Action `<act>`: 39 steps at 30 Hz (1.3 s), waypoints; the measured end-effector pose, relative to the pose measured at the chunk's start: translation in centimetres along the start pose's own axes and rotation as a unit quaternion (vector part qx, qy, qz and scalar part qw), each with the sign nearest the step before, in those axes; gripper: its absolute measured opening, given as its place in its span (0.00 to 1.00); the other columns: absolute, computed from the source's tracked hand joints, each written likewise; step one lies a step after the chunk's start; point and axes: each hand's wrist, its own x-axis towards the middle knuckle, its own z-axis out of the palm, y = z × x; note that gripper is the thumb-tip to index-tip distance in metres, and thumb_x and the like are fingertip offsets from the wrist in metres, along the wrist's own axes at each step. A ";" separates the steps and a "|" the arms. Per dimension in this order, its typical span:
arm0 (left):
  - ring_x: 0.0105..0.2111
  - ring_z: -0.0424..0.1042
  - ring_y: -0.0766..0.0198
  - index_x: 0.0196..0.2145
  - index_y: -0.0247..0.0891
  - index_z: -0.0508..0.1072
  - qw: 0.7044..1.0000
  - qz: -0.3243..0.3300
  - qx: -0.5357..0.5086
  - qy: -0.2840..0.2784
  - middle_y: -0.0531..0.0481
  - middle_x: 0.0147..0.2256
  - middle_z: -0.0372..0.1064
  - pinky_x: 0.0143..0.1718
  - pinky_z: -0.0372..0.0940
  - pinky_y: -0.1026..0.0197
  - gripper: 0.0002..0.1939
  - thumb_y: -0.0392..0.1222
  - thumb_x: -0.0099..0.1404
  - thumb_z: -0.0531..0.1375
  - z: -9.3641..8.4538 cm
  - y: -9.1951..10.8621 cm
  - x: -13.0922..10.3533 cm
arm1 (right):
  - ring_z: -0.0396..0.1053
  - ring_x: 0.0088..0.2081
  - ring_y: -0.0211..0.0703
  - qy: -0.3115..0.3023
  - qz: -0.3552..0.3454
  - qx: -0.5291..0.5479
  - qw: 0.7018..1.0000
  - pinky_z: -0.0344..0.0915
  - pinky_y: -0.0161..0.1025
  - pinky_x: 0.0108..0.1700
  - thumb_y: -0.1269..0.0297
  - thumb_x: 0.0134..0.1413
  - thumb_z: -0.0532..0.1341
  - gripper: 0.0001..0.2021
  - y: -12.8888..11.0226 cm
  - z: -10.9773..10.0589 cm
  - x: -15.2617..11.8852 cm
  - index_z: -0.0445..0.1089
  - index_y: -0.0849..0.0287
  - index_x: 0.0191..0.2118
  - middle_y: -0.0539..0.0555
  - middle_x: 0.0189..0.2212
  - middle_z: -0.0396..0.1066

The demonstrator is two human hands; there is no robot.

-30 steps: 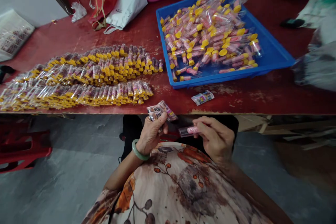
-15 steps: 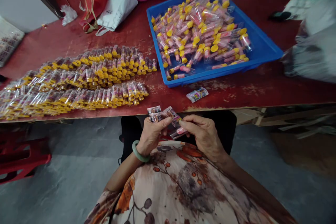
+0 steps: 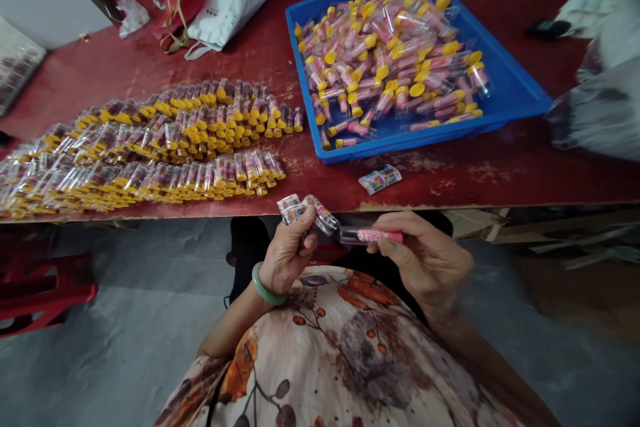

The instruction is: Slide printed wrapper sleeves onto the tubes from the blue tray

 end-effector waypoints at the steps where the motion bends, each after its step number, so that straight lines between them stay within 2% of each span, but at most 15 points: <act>1: 0.13 0.50 0.80 0.27 0.36 0.64 1.000 -0.013 -0.003 0.000 0.62 0.18 0.55 0.12 0.37 0.73 0.22 0.46 0.47 0.73 0.1 0.1 -0.1 | 0.73 0.30 0.41 0.004 -0.040 -0.035 0.999 0.71 0.39 0.29 0.70 0.53 0.65 0.05 -0.2 0.3 0.0 0.74 0.57 0.37 0.52 0.33 0.73; 4: 0.13 0.49 0.80 0.27 0.36 0.64 1.000 -0.031 -0.001 0.000 0.62 0.18 0.55 0.12 0.37 0.73 0.23 0.47 0.46 0.74 0.3 0.1 -0.5 | 0.74 0.33 0.43 0.034 -0.164 -0.138 0.976 0.72 0.40 0.33 0.71 0.53 0.65 0.08 -0.4 0.7 0.0 0.73 0.55 0.40 0.53 0.33 0.74; 7: 0.14 0.50 0.80 0.27 0.36 0.65 1.000 0.002 0.002 0.005 0.62 0.18 0.56 0.12 0.39 0.73 0.23 0.47 0.46 0.74 0.5 0.0 -0.8 | 0.74 0.34 0.43 0.035 -0.260 -0.233 0.936 0.73 0.38 0.33 0.73 0.51 0.66 0.14 -0.4 0.7 -0.4 0.71 0.56 0.45 0.55 0.35 0.75; 10: 0.14 0.51 0.79 0.26 0.35 0.64 0.998 0.053 0.023 0.017 0.61 0.17 0.56 0.13 0.40 0.72 0.21 0.48 0.49 0.72 0.7 -0.3 -1.0 | 0.75 0.35 0.43 0.028 -0.317 -0.316 0.894 0.74 0.36 0.35 0.73 0.50 0.68 0.17 -0.4 0.7 -1.0 0.70 0.59 0.46 0.57 0.36 0.75; 12: 0.14 0.51 0.78 0.25 0.36 0.64 0.995 0.082 0.041 0.027 0.60 0.16 0.56 0.13 0.40 0.71 0.20 0.49 0.51 0.71 0.8 -0.7 -1.1 | 0.76 0.34 0.42 0.034 -0.332 -0.332 0.882 0.75 0.36 0.35 0.70 0.50 0.68 0.17 -0.4 0.8 -1.3 0.70 0.59 0.47 0.56 0.37 0.76; 18: 0.13 0.50 0.77 0.23 0.36 0.64 0.993 0.100 0.060 0.033 0.60 0.13 0.56 0.13 0.39 0.69 0.20 0.50 0.53 0.69 0.6 -1.5 -1.3 | 0.75 0.34 0.40 0.069 -0.286 -0.238 0.926 0.75 0.35 0.33 0.71 0.52 0.67 0.13 0.3 2.0 -1.6 0.70 0.59 0.45 0.55 0.36 0.75; 21: 0.13 0.51 0.77 0.25 0.36 0.65 0.993 0.101 0.049 0.037 0.60 0.14 0.57 0.13 0.39 0.70 0.19 0.49 0.53 0.70 0.5 -1.5 -1.4 | 0.75 0.35 0.41 0.090 -0.308 -0.270 0.908 0.76 0.35 0.34 0.71 0.48 0.70 0.16 0.8 2.2 -2.0 0.70 0.60 0.44 0.56 0.37 0.75; 23: 0.13 0.51 0.77 0.25 0.36 0.64 0.993 0.103 0.045 0.045 0.60 0.15 0.58 0.13 0.40 0.70 0.20 0.49 0.52 0.70 0.4 -1.4 -1.3 | 0.75 0.34 0.41 0.082 -0.320 -0.289 0.899 0.76 0.35 0.34 0.71 0.46 0.71 0.19 1.0 2.2 -2.2 0.70 0.60 0.45 0.56 0.38 0.75; 28: 0.14 0.51 0.78 0.26 0.36 0.63 0.993 0.100 0.029 0.051 0.61 0.16 0.56 0.13 0.40 0.71 0.21 0.49 0.51 0.71 0.1 -1.1 -1.1 | 0.74 0.32 0.40 0.079 -0.249 -0.201 0.944 0.72 0.33 0.27 0.73 0.49 0.68 0.14 0.6 2.0 -1.7 0.70 0.59 0.43 0.56 0.37 0.75; 32: 0.14 0.51 0.79 0.27 0.36 0.64 0.997 0.066 -0.003 0.038 0.62 0.19 0.56 0.12 0.41 0.73 0.21 0.48 0.50 0.72 0.1 -0.9 -1.0 | 0.75 0.33 0.43 0.103 -0.230 -0.155 0.955 0.74 0.38 0.30 0.73 0.48 0.68 0.13 0.7 2.0 -1.3 0.72 0.59 0.42 0.56 0.36 0.75; 39: 0.13 0.50 0.81 0.28 0.35 0.64 0.998 -0.006 -0.054 0.016 0.61 0.21 0.60 0.11 0.41 0.74 0.23 0.44 0.44 0.75 0.8 -0.4 -1.0 | 0.75 0.34 0.43 0.084 -0.232 -0.141 0.959 0.74 0.39 0.32 0.72 0.50 0.67 0.13 1.0 2.1 -1.1 0.71 0.57 0.43 0.55 0.36 0.75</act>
